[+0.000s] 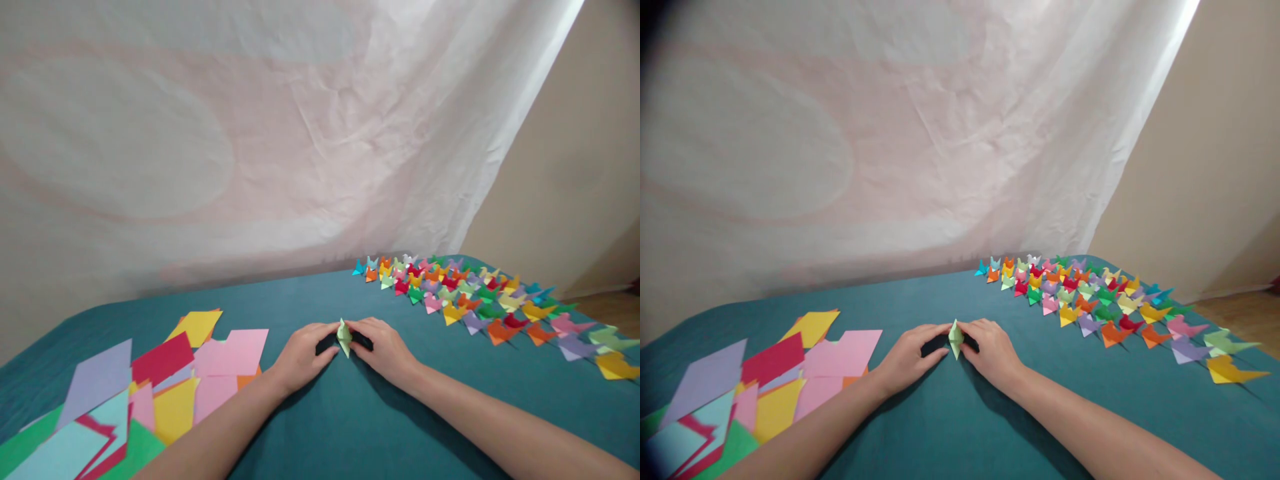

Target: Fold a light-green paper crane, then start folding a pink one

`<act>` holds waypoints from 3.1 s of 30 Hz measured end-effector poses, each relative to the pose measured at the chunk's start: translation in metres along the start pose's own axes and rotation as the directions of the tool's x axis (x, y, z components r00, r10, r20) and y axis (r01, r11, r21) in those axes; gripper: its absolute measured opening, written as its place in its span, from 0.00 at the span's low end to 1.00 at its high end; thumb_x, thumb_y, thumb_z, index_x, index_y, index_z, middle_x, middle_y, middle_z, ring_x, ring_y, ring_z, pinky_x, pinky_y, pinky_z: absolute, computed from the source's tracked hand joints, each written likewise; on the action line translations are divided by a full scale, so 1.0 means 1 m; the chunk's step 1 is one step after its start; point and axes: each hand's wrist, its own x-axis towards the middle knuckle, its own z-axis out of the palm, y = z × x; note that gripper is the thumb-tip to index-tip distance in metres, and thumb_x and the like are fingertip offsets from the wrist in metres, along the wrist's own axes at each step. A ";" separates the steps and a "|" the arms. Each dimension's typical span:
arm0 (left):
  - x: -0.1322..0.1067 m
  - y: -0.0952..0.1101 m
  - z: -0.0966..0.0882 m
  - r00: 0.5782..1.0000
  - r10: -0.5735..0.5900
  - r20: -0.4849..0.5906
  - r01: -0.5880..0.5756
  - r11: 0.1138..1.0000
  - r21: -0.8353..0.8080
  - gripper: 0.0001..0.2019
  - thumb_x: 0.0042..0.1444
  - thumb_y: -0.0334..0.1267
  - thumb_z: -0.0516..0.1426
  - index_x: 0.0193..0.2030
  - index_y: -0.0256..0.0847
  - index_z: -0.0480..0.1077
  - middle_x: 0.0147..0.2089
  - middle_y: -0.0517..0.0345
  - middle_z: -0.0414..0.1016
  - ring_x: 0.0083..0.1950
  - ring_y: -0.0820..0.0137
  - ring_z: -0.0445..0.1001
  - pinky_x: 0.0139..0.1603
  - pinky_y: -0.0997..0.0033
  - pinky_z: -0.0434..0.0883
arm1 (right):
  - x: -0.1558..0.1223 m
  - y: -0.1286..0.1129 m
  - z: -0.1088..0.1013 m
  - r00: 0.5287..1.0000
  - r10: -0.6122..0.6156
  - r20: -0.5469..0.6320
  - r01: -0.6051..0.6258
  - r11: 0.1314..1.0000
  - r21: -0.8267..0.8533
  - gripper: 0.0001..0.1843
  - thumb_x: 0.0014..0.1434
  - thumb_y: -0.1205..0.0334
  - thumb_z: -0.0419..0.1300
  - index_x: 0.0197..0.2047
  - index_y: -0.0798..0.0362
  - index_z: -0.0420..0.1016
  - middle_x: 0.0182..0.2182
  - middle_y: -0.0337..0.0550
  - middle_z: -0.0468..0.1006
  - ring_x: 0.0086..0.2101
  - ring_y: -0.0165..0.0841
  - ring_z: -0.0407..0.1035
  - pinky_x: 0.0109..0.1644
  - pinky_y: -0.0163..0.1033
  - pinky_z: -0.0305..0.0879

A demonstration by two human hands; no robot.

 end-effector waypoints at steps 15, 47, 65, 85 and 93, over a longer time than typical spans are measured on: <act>0.004 0.007 0.012 0.965 -0.259 0.040 0.216 0.698 -0.683 0.19 0.54 0.32 0.57 0.53 0.39 0.67 0.58 0.46 0.66 0.54 0.62 0.71 0.55 0.59 0.68 | 0.000 0.000 0.000 1.000 -0.015 -0.016 0.013 0.996 -0.087 0.08 0.57 0.61 0.59 0.41 0.49 0.76 0.36 0.43 0.75 0.38 0.35 0.66 0.43 0.40 0.63; 0.006 0.001 0.012 0.928 -0.365 -0.077 0.236 0.734 -0.637 0.16 0.51 0.27 0.55 0.48 0.37 0.70 0.50 0.48 0.72 0.52 0.66 0.71 0.56 0.60 0.66 | 0.006 -0.009 -0.006 0.994 -0.107 0.022 0.108 0.930 -0.351 0.12 0.62 0.64 0.51 0.42 0.54 0.75 0.29 0.46 0.77 0.32 0.36 0.70 0.37 0.40 0.59; -0.002 0.019 0.008 0.974 -0.053 -0.218 0.026 0.992 -0.123 0.14 0.51 0.27 0.58 0.45 0.43 0.69 0.49 0.53 0.65 0.47 0.68 0.68 0.43 0.70 0.70 | 0.008 -0.018 -0.001 0.925 0.357 0.131 -0.329 0.579 0.746 0.09 0.54 0.55 0.57 0.33 0.52 0.63 0.21 0.33 0.70 0.23 0.28 0.66 0.28 0.34 0.62; 0.000 0.009 0.007 0.972 -0.002 -0.237 -0.040 0.985 -0.169 0.08 0.58 0.32 0.54 0.40 0.42 0.74 0.42 0.54 0.74 0.44 0.69 0.72 0.48 0.67 0.69 | 0.002 -0.007 -0.011 0.977 -0.196 -0.082 0.197 0.980 0.008 0.07 0.58 0.68 0.54 0.37 0.50 0.72 0.32 0.42 0.76 0.35 0.32 0.68 0.39 0.38 0.61; -0.003 0.011 0.006 0.983 -0.004 -0.184 0.006 1.000 0.014 0.08 0.56 0.30 0.54 0.38 0.44 0.73 0.40 0.58 0.73 0.42 0.70 0.71 0.44 0.72 0.68 | 0.003 -0.010 -0.014 0.943 -0.332 -0.016 0.313 0.905 -0.289 0.10 0.62 0.67 0.51 0.34 0.52 0.74 0.30 0.43 0.74 0.32 0.33 0.64 0.37 0.39 0.54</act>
